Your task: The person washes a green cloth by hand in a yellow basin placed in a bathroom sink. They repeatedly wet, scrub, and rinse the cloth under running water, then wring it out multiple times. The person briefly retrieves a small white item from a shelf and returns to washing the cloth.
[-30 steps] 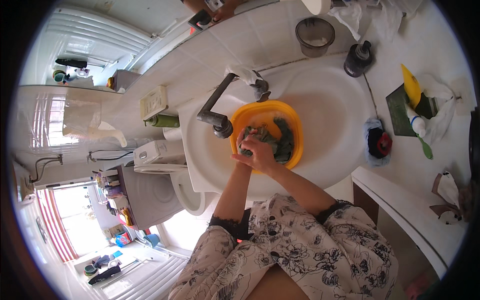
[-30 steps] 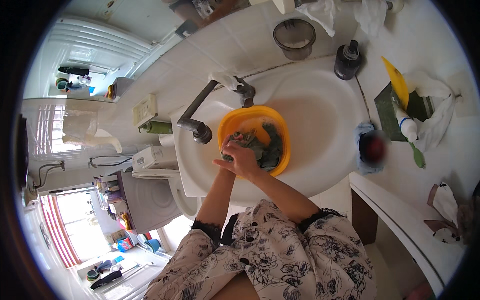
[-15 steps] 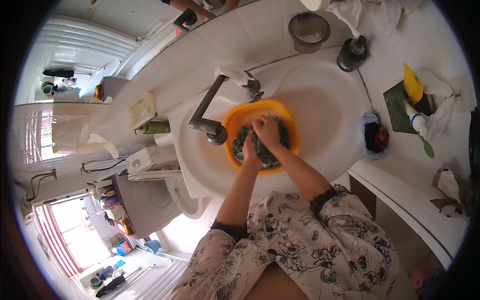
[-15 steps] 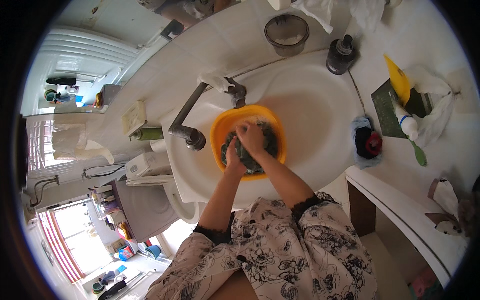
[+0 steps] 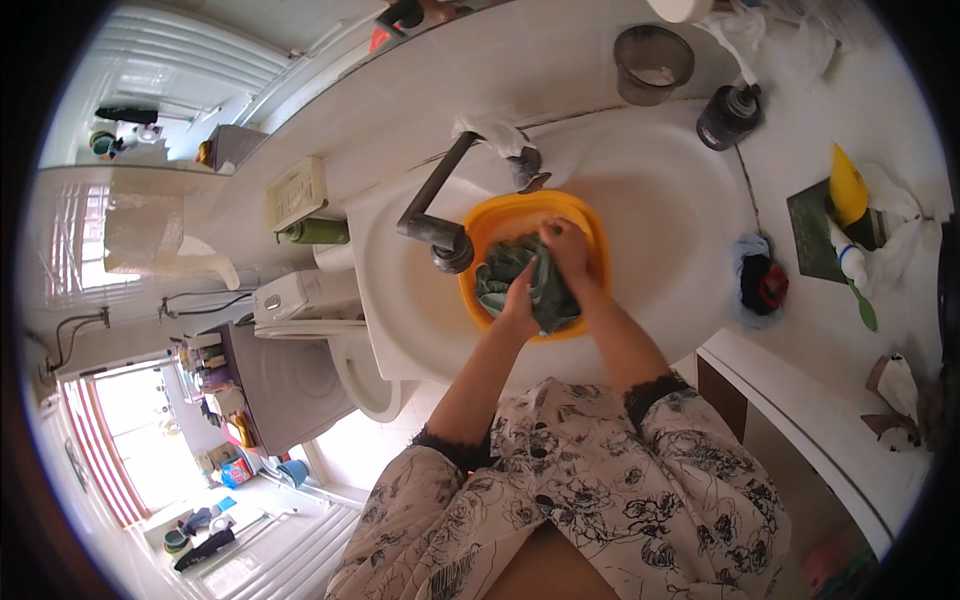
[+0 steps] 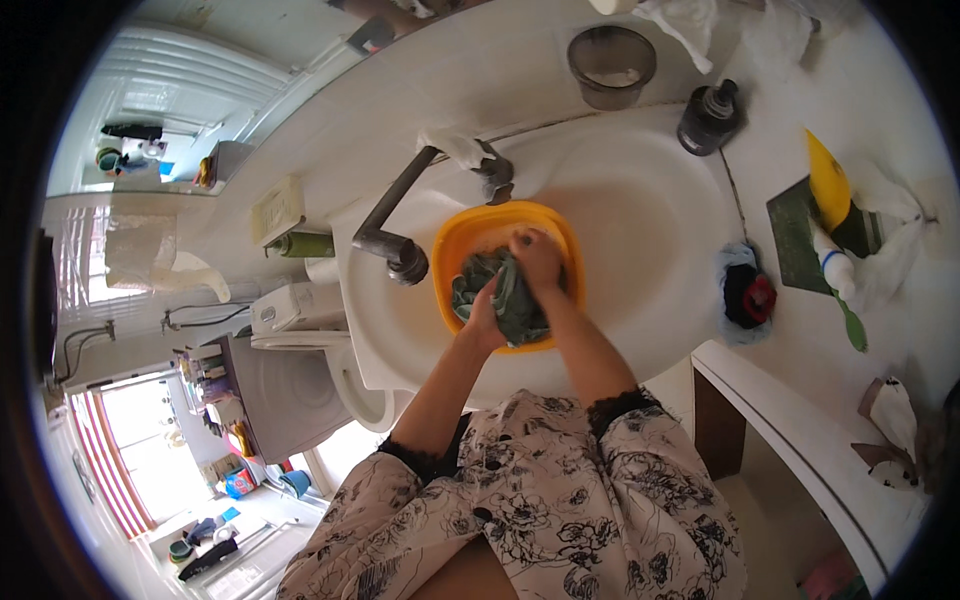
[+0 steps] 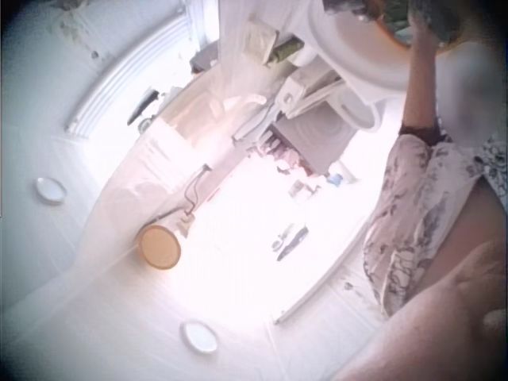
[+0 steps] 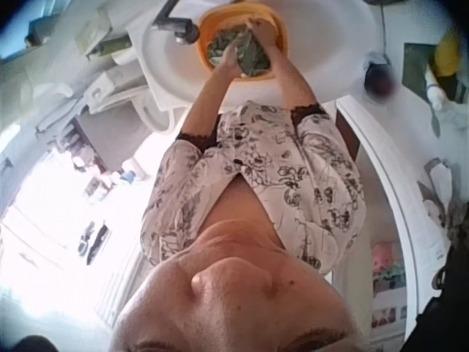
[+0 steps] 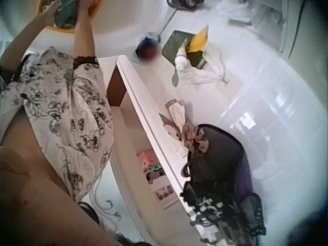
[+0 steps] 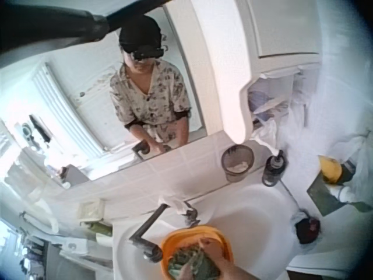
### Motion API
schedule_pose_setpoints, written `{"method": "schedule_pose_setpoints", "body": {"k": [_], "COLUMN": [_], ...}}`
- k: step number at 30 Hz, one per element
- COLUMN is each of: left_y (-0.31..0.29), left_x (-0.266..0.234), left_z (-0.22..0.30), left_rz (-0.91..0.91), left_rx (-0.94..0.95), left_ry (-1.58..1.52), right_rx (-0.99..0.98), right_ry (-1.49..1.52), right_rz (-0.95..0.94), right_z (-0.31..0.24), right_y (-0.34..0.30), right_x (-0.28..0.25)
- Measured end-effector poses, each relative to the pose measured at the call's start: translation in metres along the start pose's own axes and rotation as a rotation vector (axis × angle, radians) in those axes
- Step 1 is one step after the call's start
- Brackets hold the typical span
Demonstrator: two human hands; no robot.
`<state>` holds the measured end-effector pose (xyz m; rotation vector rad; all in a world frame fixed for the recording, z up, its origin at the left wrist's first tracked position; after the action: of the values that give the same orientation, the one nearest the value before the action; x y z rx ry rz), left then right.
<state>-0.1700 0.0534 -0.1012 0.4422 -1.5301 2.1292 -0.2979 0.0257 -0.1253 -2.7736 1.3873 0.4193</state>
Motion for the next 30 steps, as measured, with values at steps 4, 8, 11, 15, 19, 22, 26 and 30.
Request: {"method": "schedule_pose_setpoints", "body": {"k": [4, 8, 11, 15, 19, 22, 26, 30], "left_y": [-0.031, -0.057, -0.081, -0.063, -0.023, -0.021, 0.010, 0.034], "left_x": [0.026, 0.008, 0.003, -0.063, -0.089, -0.048, -0.042, -0.052], "left_z": [0.032, 0.062, 0.091, 0.115, 0.108, 0.092, 0.080, 0.069], "left_rz": [-0.037, -0.013, 0.013, 0.297, 0.547, 0.587, 0.561, 0.530], "left_rx": [-0.022, 0.145, 0.334, 0.516, 0.716, 0.858, 0.871, 0.761], "left_ry": [0.051, 0.408, 0.639, 0.840, 1.339, 1.858, 2.064, 2.204], "right_rx": [0.526, 0.737, 0.885, 0.861, 0.288, -0.152, -0.207, -0.293], "right_ry": [-0.031, 0.089, 0.584, 0.983, 0.379, -0.198, -0.406, -0.542], "right_rz": [-0.560, -0.686, -0.728, -0.714, -0.435, -0.342, -0.361, -0.398], "right_z": [0.017, 0.001, -0.045, -0.054, -0.019, -0.029, -0.020, -0.018], "right_y": [-0.004, -0.014, -0.026, -0.020, 0.000, -0.013, -0.026, -0.038], "right_x": [0.000, -0.022, -0.030, -0.030, -0.027, -0.014, 0.004, 0.013]}}
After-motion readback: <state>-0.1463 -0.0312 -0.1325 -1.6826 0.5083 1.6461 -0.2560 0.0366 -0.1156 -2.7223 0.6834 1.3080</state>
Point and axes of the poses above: each hand's wrist, its own y-axis towards the middle knuckle, its own x-axis out of the palm, z = x × y, the point moved 8 cm from there along y, towards the middle knuckle, and after that the axes turned 9 degrees about y, right-handed, at the moved point
